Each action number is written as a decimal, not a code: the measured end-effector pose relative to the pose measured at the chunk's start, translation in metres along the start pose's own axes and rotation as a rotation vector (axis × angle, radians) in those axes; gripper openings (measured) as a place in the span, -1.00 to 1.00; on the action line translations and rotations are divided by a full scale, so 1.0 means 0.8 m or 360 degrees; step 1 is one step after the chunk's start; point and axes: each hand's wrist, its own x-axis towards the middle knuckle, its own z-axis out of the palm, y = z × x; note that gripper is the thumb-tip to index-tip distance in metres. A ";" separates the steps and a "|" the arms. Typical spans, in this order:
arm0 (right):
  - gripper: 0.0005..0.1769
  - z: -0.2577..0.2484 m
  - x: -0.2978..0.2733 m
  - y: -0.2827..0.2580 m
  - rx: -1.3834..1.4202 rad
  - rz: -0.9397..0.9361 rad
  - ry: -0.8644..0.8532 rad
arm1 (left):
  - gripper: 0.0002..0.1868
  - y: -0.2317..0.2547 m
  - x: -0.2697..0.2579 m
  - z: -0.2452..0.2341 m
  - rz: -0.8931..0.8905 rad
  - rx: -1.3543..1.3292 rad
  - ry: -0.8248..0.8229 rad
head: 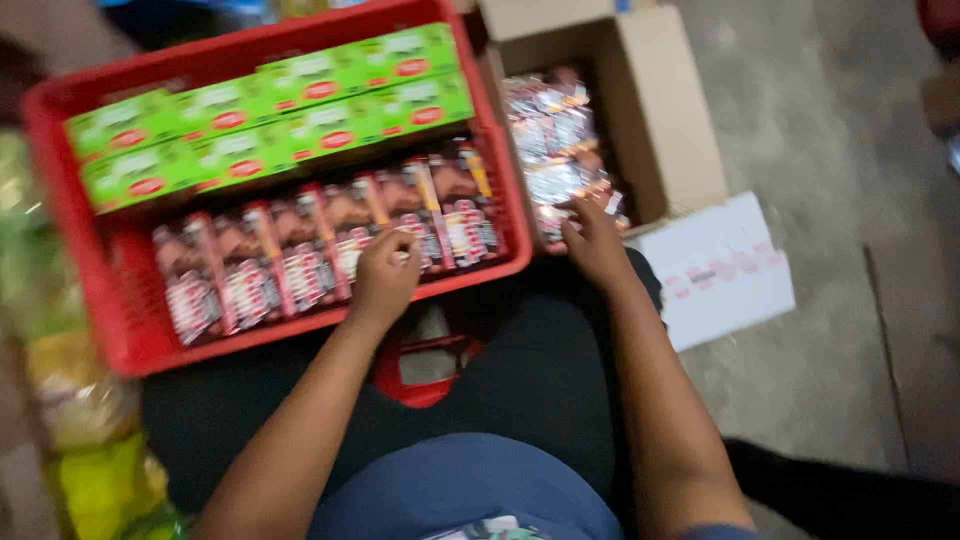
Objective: The person transfers snack packages from a red plastic crate into a cardboard box by hand.
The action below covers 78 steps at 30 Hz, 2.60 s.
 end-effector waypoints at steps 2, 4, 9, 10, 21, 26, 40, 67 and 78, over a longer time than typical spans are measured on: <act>-0.69 0.002 -0.025 -0.070 0.0083 -0.0067 0.0016 | -0.94 0.014 -0.005 -0.028 -0.0063 -0.0012 0.0079; -0.72 0.008 -0.045 -0.109 0.0164 -0.0119 0.0028 | -0.92 0.018 -0.015 -0.051 -0.0128 -0.0037 0.0153; -0.63 0.036 -0.054 -0.148 -0.0015 -0.0695 0.0145 | -0.86 -0.040 -0.036 -0.114 -0.0662 -0.0229 0.0307; -0.63 0.043 -0.050 -0.159 -0.0005 -0.0724 0.0119 | -0.86 -0.036 -0.035 -0.122 -0.0671 -0.0219 0.0345; -0.65 0.075 -0.049 -0.134 0.0039 -0.0897 0.0463 | -0.49 -0.017 0.038 0.039 -0.1235 -0.0347 -0.0430; -0.62 0.074 -0.057 -0.115 0.0046 -0.0936 0.0522 | -0.07 0.020 0.055 0.067 -0.1220 0.0005 -0.0910; -0.67 0.073 -0.058 -0.116 0.0066 -0.0889 0.0546 | -0.15 0.016 0.035 0.108 -0.1316 -0.0131 -0.0233; -0.53 -0.020 -0.060 -0.289 -0.0992 -0.0759 -0.0578 | -0.53 0.127 0.019 -0.101 -0.0481 -0.0577 -0.0713; -0.69 -0.152 -0.011 -0.110 -0.1184 -0.0036 0.0101 | -0.74 0.068 0.029 -0.010 -0.0391 0.0509 -0.0923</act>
